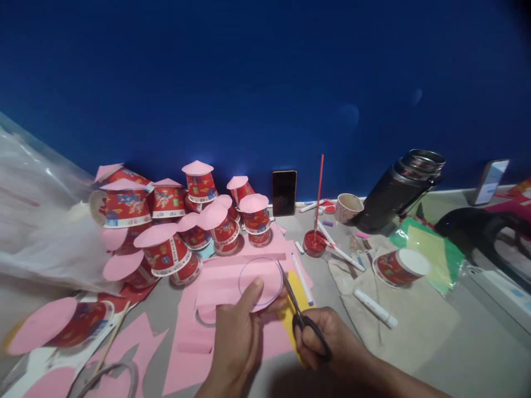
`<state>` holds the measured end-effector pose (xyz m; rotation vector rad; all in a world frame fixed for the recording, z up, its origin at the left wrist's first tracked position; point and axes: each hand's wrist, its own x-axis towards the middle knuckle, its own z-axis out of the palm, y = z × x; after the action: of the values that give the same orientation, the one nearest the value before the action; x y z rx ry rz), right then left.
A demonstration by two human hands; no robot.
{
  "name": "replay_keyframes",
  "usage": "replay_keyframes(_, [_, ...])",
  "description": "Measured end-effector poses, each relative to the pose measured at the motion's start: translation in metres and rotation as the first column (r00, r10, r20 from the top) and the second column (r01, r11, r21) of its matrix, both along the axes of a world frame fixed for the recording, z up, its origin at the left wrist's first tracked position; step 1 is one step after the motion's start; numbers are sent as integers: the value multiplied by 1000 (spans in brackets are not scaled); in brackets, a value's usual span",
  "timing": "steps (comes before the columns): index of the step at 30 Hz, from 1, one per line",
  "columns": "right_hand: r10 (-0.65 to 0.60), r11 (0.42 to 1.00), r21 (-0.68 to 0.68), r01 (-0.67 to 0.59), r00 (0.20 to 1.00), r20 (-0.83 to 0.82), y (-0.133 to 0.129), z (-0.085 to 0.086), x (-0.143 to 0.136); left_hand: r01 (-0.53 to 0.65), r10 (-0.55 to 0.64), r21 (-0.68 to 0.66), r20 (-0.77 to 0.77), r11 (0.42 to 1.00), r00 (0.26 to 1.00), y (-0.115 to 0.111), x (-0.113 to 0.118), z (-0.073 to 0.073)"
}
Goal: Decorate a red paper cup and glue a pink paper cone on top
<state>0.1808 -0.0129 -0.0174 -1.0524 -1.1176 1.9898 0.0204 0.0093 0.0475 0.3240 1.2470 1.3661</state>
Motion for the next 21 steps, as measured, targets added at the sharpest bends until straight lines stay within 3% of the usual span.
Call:
replay_keyframes(15, [6,1000,24,-6,1000,5,-4,-6,2,68,-66,56,-38,996,997,2,-9,8])
replay_keyframes(21, [39,998,44,-43,997,71,-2,1,3,-17,17,4,-49,1000,999,2,-12,4])
